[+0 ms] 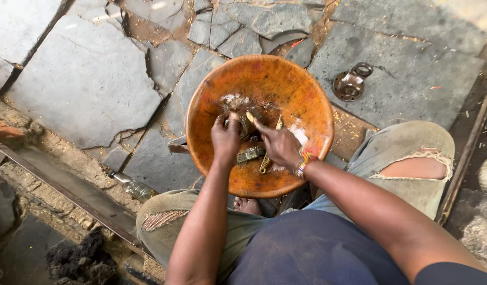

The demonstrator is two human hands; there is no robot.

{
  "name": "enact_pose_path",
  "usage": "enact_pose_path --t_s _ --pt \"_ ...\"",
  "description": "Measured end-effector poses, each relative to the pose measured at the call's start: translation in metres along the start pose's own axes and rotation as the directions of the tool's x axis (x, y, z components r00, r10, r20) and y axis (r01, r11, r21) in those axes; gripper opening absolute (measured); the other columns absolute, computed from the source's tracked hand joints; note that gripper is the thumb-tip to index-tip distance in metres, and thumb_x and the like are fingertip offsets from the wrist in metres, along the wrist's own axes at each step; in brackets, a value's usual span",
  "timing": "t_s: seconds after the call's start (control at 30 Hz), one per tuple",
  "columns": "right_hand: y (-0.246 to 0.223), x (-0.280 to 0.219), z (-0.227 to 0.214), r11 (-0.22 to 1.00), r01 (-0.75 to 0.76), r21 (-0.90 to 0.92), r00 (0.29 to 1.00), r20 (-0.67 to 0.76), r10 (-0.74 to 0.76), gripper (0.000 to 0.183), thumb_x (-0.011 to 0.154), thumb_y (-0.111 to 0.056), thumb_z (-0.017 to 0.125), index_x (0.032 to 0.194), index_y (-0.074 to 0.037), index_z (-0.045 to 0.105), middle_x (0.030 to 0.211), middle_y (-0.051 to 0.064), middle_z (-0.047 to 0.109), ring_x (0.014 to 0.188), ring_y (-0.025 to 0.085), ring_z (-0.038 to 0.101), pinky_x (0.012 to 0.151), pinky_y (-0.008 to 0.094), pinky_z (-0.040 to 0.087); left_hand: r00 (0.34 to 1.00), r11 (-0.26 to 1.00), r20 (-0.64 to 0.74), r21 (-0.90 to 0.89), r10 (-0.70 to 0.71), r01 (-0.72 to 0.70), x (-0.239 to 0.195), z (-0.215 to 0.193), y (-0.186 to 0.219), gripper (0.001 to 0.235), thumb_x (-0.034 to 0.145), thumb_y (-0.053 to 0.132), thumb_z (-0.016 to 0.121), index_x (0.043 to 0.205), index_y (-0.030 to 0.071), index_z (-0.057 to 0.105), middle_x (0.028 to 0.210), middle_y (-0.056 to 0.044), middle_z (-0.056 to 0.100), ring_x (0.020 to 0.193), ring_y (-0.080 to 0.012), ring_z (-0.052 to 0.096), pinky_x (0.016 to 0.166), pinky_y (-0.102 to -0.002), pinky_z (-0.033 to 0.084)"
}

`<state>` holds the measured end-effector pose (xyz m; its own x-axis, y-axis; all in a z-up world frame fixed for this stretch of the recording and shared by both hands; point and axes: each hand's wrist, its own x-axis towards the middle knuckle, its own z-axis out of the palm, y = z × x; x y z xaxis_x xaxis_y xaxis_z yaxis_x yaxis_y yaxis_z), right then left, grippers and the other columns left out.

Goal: The person scrubs a metal part in a bowl using a brush and liquid, then pours more liquid from a bottle onto the part. Finally, the person wipes the metal part dry with a cloth.

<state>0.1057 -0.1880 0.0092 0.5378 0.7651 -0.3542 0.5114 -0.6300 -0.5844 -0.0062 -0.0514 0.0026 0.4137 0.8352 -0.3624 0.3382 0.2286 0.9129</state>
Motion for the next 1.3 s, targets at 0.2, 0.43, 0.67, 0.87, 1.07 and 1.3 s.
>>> enact_pose_path --t_s 0.2,0.43,0.67,0.87,1.07,1.3 --pt "0.045 0.065 0.006 0.940 0.271 -0.207 0.949 -0.107 -0.297 0.035 0.107 -0.033 0.054 0.141 -0.036 0.060 0.070 0.009 0.068 0.048 0.016 0.050 0.046 0.039 0.048 0.908 0.609 0.259 0.677 0.329 -0.414 -0.042 -0.010 0.054 0.102 0.058 0.026 0.098 0.143 0.013 0.043 0.151 -0.026 0.045 0.110 -0.0405 0.064 0.090 -0.050 0.057" --pt "0.032 -0.002 -0.007 0.989 0.082 -0.125 0.997 -0.004 -0.083 0.051 0.102 -0.028 0.053 0.151 -0.040 0.049 0.069 0.016 0.070 0.053 0.029 0.062 0.051 0.045 0.050 0.887 0.503 0.274 0.744 0.372 -0.440 -0.031 -0.007 0.046 0.089 0.070 0.036 0.093 0.145 0.017 0.048 0.133 -0.018 0.058 0.103 -0.0348 0.068 0.086 -0.044 0.059" --pt "0.030 0.081 0.000 0.943 0.299 -0.144 0.942 -0.111 -0.315 0.043 0.100 -0.025 0.059 0.142 -0.034 0.062 0.069 0.012 0.068 0.049 0.024 0.060 0.049 0.042 0.051 0.889 0.753 0.040 0.515 0.456 -0.410 -0.007 -0.007 0.039 0.063 0.074 0.033 0.091 0.125 0.001 0.070 0.120 -0.016 0.067 0.103 -0.0269 0.070 0.090 -0.038 0.060" --pt "0.050 0.017 0.011 0.950 0.253 -0.182 0.945 -0.165 -0.283 0.043 0.098 -0.026 0.062 0.140 -0.038 0.063 0.061 0.010 0.068 0.045 0.022 0.053 0.045 0.041 0.046 0.944 0.819 0.087 0.475 0.320 -0.321 0.029 -0.032 0.036 0.069 0.072 0.037 0.094 0.126 0.002 0.070 0.124 -0.016 0.070 0.109 -0.0273 0.070 0.098 -0.038 0.054" --pt "0.030 0.078 0.011 0.940 0.328 -0.093 0.915 -0.215 -0.341 0.041 0.101 -0.022 0.059 0.140 -0.034 0.059 0.084 0.009 0.074 0.043 0.019 0.054 0.044 0.036 0.046 0.934 0.837 0.225 0.421 0.276 -0.349 0.043 -0.037 0.047 0.067 0.069 0.032 0.094 0.125 0.002 0.071 0.122 -0.016 0.072 0.112 -0.0265 0.072 0.099 -0.038 0.056" --pt "0.056 0.038 0.017 0.902 0.377 -0.211 0.845 -0.320 -0.428 0.048 0.098 -0.023 0.063 0.144 -0.036 0.061 0.060 0.006 0.055 0.051 0.019 0.047 0.050 0.041 0.043 0.908 0.790 0.249 0.451 0.336 -0.416 0.039 -0.029 0.038 0.061 0.069 0.035 0.095 0.120 0.005 0.076 0.119 -0.016 0.073 0.112 -0.0277 0.070 0.099 -0.040 0.056"
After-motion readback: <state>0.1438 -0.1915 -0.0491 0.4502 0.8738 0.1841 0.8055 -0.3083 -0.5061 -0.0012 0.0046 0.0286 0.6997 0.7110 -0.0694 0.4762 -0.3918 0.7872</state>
